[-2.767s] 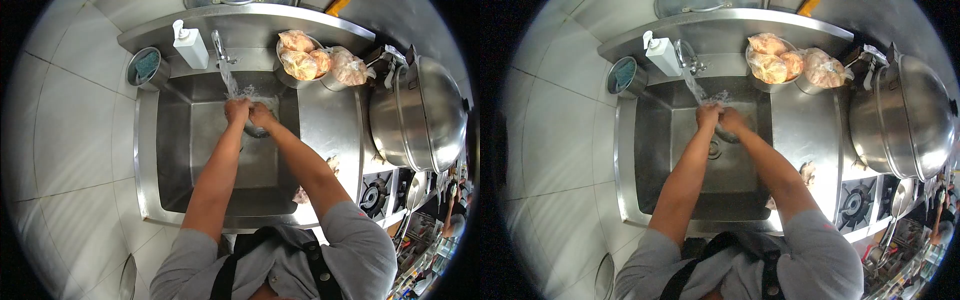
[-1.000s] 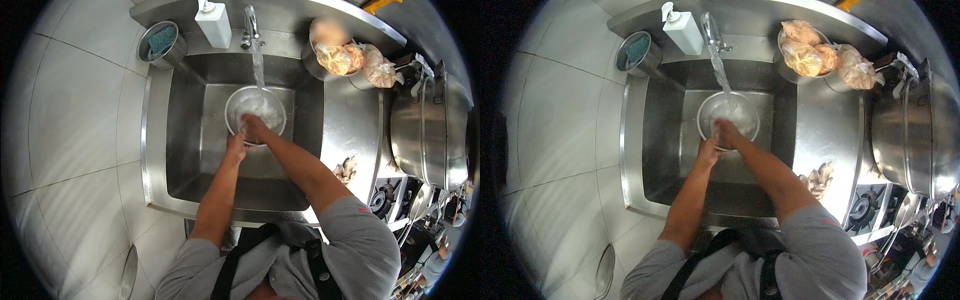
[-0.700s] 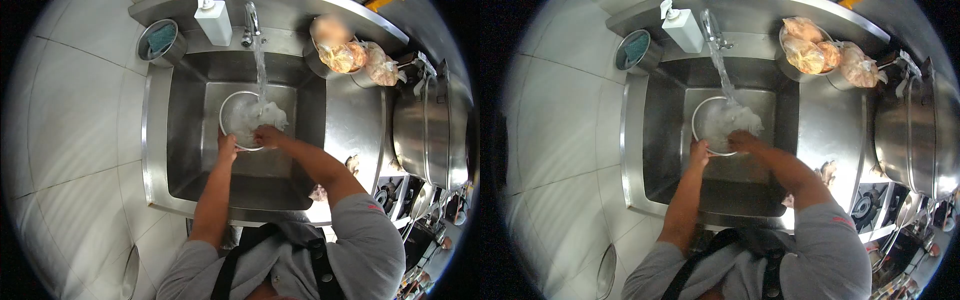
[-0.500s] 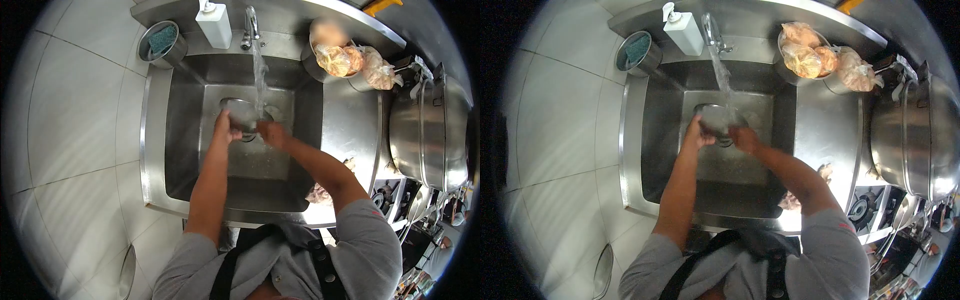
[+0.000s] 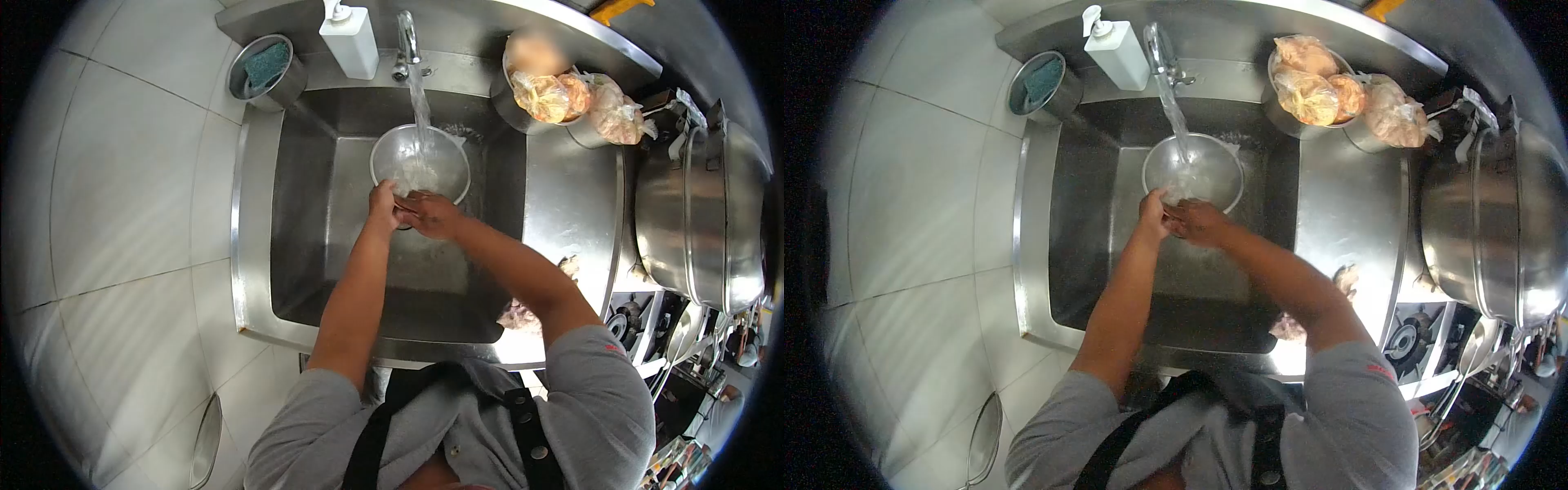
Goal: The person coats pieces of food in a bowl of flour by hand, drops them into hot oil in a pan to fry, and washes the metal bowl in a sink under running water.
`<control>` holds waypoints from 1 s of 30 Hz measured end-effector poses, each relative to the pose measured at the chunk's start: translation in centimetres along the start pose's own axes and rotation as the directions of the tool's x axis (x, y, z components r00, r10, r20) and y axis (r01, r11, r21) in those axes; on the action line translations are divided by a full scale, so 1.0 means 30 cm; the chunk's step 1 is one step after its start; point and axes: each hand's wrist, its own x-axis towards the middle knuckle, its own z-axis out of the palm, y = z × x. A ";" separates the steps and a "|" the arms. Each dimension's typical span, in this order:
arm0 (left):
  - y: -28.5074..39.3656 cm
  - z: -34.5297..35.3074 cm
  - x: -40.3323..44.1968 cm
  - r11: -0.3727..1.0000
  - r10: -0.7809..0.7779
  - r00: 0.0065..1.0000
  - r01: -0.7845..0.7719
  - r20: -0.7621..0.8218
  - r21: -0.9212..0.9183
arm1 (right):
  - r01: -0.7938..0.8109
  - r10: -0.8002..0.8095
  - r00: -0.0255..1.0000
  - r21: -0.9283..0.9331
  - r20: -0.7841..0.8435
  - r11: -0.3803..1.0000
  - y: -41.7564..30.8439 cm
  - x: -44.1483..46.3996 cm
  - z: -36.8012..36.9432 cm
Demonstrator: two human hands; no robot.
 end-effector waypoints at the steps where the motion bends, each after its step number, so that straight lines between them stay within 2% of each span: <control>1: 0.002 -0.007 -0.037 0.998 0.047 0.998 -0.049 0.043 0.038 | 0.011 -0.019 0.999 0.159 0.050 0.987 0.014 -0.021 -0.010; 2: -0.003 -0.013 -0.076 0.992 0.093 0.991 -0.100 0.092 0.075 | -0.225 0.206 0.954 0.065 0.216 0.972 0.050 0.008 -0.064; 3: -0.028 -0.025 -0.109 0.985 0.121 0.984 -0.136 0.134 0.110 | -0.164 0.164 0.986 -0.028 0.006 0.986 0.076 0.039 -0.072; 4: -0.065 -0.035 -0.121 0.986 0.082 0.983 -0.104 0.164 0.130 | -0.128 0.101 0.975 -0.131 -0.198 0.983 0.114 0.061 -0.065; 6: -0.111 -0.022 -0.112 0.984 0.028 0.970 -0.069 0.243 0.163 | -0.224 0.164 0.953 -0.225 -0.256 0.948 0.210 0.149 -0.002; 7: -0.129 -0.038 -0.090 0.993 0.028 0.968 -0.056 0.250 0.103 | -0.335 0.319 0.942 -0.215 -0.108 0.917 0.235 0.210 0.077; 8: -0.147 -0.074 -0.059 0.998 0.029 0.967 -0.042 0.255 0.044 | 0.019 -0.027 0.921 -0.024 -0.387 1.000 0.198 0.170 0.152; 9: -0.147 -0.095 -0.038 0.999 0.035 0.964 -0.032 0.264 -0.016 | 0.088 -0.097 0.958 -0.045 -0.270 0.995 0.223 0.164 0.151; 11: -0.094 -0.102 -0.095 0.989 0.111 0.972 -0.129 0.207 0.073 | 0.230 -0.231 0.973 -0.052 -0.010 0.972 0.320 0.126 0.156; 12: -0.077 -0.109 -0.119 0.977 0.155 0.972 -0.177 0.176 0.118 | 0.173 -0.161 0.985 -0.423 0.065 0.890 0.356 0.134 0.137; 15: -0.115 -0.061 -0.130 0.982 0.177 0.982 -0.180 0.060 0.051 | 0.194 -0.205 0.977 -0.145 -0.062 0.970 0.342 0.121 0.170; 16: -0.122 -0.074 -0.111 0.986 0.141 0.979 -0.151 0.146 0.064 | 0.149 -0.167 0.973 -0.122 -0.156 0.981 0.224 0.104 0.169; 18: -0.164 -0.126 -0.046 0.992 0.061 0.951 -0.092 0.304 0.089 | -0.103 0.079 0.958 -0.073 -0.275 0.992 0.197 0.169 0.126; 19: -0.183 -0.124 -0.036 0.994 0.039 0.951 -0.069 0.308 0.086 | -0.222 0.199 0.923 -0.034 -0.330 0.974 0.156 0.191 0.100; 20: -0.200 -0.111 -0.021 0.995 0.022 0.949 -0.051 0.315 0.086 | -0.134 0.318 0.668 0.311 -0.673 0.941 0.102 0.186 0.103; 22: -0.181 -0.108 -0.058 0.998 -0.006 0.955 -0.014 0.297 0.065 | -0.050 0.161 0.897 0.267 -0.411 0.963 0.096 0.157 0.137; 23: -0.146 -0.109 -0.096 1.000 -0.006 0.961 -0.003 0.277 0.031 | 0.002 0.063 0.965 0.245 -0.255 0.969 0.101 0.147 0.140; 24: -0.123 -0.107 -0.123 1.000 -0.006 0.967 0.007 0.254 -0.005 | -0.076 0.093 0.995 0.318 -0.039 0.945 0.099 0.126 0.135; 27: -0.161 -0.125 -0.123 0.997 -0.009 0.954 -0.014 0.301 0.076 | -0.023 0.187 0.939 0.490 -0.289 0.871 0.133 0.168 0.144; 28: -0.181 -0.116 -0.114 0.997 -0.079 0.981 0.073 0.176 0.038 | -0.150 0.334 0.849 0.419 -0.410 0.896 0.120 0.192 0.130; 30: -0.173 -0.115 -0.122 0.999 -0.012 0.970 0.005 0.243 0.032 | -0.047 0.172 0.928 0.352 -0.330 0.935 0.112 0.178 0.151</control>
